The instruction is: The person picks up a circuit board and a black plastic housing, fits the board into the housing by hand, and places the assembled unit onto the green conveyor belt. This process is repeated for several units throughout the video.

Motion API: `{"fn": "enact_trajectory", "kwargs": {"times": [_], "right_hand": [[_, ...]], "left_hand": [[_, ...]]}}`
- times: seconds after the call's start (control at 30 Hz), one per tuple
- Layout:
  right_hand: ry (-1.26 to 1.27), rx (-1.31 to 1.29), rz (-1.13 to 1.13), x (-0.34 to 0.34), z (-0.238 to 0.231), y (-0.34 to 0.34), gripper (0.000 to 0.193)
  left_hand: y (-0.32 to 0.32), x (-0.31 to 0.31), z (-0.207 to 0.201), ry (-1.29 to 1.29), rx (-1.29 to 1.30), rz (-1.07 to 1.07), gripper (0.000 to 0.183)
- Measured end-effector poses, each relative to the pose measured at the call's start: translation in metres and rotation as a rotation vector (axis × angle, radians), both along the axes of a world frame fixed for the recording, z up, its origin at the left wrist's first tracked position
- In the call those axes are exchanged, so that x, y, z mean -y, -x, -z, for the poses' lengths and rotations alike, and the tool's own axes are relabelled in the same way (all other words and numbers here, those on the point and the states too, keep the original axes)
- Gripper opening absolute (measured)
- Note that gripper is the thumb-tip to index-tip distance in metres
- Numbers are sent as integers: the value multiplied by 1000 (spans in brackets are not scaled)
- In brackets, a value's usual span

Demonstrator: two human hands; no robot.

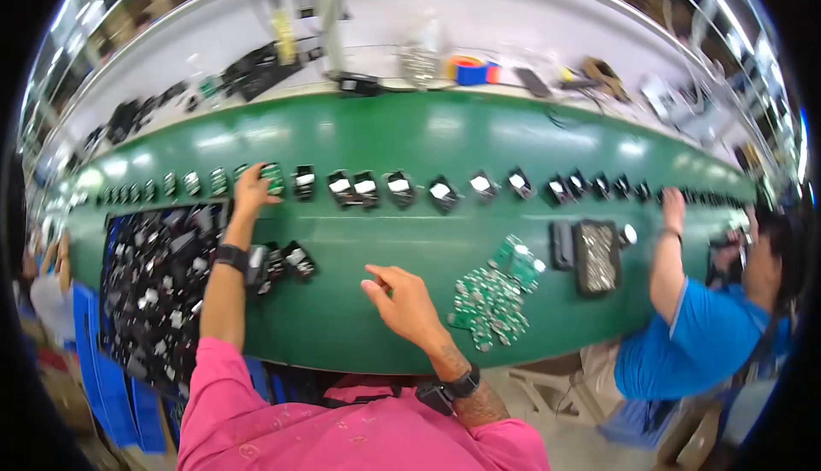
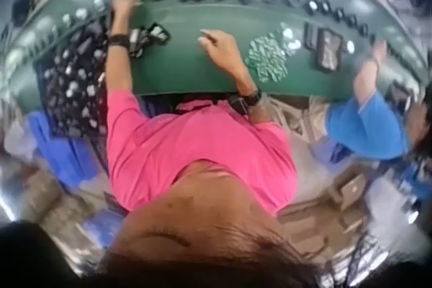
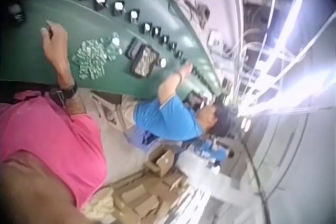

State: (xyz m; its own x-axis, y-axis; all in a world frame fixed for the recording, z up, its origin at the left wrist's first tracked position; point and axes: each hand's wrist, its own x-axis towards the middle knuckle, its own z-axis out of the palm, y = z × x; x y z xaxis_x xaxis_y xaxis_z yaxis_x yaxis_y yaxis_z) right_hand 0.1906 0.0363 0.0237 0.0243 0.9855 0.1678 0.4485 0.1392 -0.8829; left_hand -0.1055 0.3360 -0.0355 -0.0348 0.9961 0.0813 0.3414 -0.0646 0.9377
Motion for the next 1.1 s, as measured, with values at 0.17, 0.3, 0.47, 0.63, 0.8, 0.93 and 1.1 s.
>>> {"fn": "enact_trajectory", "kwargs": {"times": [0.17,0.3,0.47,0.63,0.8,0.93,1.1], "right_hand": [[-50,294,616,65,6,-117,27],[15,644,711,69,13,-164,43],[122,695,693,70,24,-172,42],[64,651,690,69,33,-180,27],[-165,175,804,75,30,-170,21],[-64,-339,659,68,-4,-122,21],[75,-485,498,47,-12,-69,19]], "left_hand": [[-21,-14,-10,119,-314,5,73],[-1,-7,-6,-451,-974,235,94],[-70,11,-35,-326,-956,545,106],[-72,25,-33,-294,-863,402,84],[-80,94,-82,-285,-794,218,81],[-107,176,-96,-437,-371,326,77],[-127,243,-78,-109,-102,463,79]]}}
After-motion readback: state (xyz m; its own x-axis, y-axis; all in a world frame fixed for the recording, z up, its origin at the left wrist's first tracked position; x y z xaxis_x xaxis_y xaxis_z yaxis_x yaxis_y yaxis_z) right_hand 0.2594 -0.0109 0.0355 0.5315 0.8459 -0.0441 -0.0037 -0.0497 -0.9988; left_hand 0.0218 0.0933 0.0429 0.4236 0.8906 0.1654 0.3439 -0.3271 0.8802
